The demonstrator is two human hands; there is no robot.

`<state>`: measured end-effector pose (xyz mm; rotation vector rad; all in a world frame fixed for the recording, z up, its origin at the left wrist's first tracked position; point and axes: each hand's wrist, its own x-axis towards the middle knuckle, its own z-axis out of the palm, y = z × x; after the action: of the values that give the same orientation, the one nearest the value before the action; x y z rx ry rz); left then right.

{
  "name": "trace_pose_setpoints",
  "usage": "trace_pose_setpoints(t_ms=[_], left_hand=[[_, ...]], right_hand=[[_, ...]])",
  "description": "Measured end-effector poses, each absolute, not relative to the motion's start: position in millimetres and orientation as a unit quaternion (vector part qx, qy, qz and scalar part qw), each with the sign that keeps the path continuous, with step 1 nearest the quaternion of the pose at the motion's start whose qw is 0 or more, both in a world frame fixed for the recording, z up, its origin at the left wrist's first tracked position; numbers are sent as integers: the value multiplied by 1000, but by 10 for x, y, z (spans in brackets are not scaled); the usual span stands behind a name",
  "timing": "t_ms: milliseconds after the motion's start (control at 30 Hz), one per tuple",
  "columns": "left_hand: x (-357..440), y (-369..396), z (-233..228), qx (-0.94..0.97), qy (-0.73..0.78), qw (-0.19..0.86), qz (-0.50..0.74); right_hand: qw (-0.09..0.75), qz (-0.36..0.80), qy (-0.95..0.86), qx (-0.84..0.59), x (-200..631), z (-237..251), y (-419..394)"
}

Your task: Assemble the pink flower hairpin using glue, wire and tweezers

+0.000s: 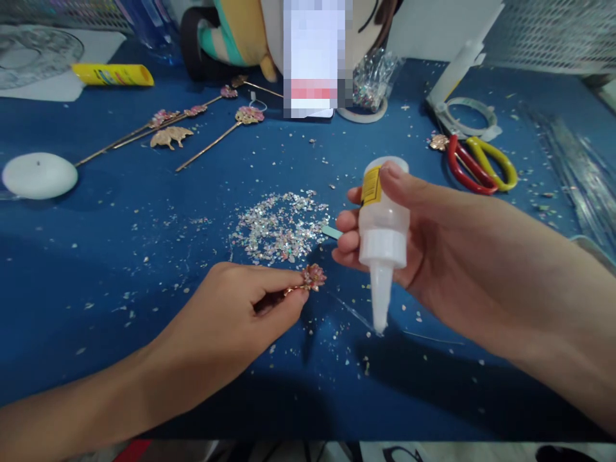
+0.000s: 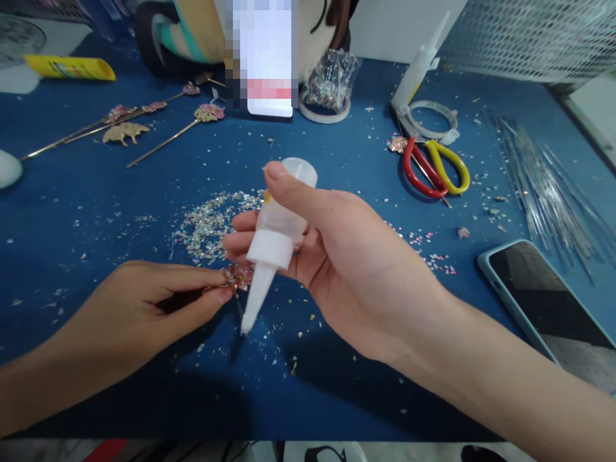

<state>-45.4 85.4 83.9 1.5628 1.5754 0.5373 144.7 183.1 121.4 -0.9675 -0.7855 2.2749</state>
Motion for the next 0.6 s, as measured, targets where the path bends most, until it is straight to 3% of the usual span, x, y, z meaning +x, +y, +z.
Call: trace_pose_setpoints(t_ms=[300,600], left_hand=[[-497,912,826,637,648,342,242],[-527,898,826,709,646,161,234]], right_hand=[[341,728,-342,-487,1441,1433,2009],[371,694,-363,-499,1454,1481,2036]])
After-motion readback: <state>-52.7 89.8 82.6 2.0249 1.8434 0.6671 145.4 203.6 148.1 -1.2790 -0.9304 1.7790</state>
